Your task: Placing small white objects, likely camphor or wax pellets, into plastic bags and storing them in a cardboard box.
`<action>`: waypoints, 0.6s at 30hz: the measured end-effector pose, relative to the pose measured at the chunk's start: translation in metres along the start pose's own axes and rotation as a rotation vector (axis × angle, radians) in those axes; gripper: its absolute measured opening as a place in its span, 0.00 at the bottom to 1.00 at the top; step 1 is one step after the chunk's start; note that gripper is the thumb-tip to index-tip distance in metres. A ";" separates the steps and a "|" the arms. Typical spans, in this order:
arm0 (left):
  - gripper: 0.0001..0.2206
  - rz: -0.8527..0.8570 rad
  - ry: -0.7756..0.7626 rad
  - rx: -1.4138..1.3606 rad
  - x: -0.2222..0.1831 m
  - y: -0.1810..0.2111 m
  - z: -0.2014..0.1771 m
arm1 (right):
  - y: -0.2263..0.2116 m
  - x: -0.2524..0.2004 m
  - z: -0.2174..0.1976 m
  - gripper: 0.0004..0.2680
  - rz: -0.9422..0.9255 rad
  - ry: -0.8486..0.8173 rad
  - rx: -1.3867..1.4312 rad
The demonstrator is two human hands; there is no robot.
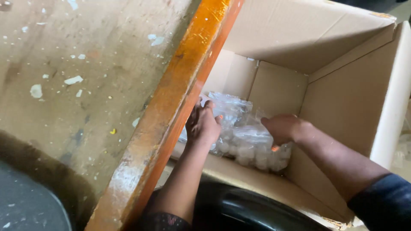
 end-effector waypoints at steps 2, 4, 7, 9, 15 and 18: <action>0.22 -0.010 -0.033 -0.022 -0.004 0.000 -0.001 | -0.028 -0.009 -0.007 0.29 -0.027 0.038 0.006; 0.22 -0.019 -0.071 -0.045 -0.008 0.002 -0.001 | -0.053 -0.010 -0.006 0.31 -0.052 0.072 0.015; 0.23 -0.029 -0.137 -0.037 -0.014 0.006 0.002 | -0.062 0.017 0.025 0.28 -0.012 0.080 0.056; 0.24 0.010 -0.153 -0.014 -0.017 0.011 0.005 | -0.041 0.057 0.055 0.25 0.049 0.237 0.051; 0.47 -0.096 -0.617 0.174 -0.028 0.004 0.017 | -0.038 0.027 -0.003 0.37 0.101 0.410 0.026; 0.51 -0.046 -0.596 0.256 -0.038 0.030 -0.014 | -0.050 -0.024 -0.048 0.43 0.011 0.524 -0.034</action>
Point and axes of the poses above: each hand's wrist, its own x-axis towards the middle knuckle, its own z-axis out of the palm, y = z × x, the point moved 6 cm from there along x, towards the middle knuckle, and after that the axes turned 4 degrees about y, right-handed, at the moved point
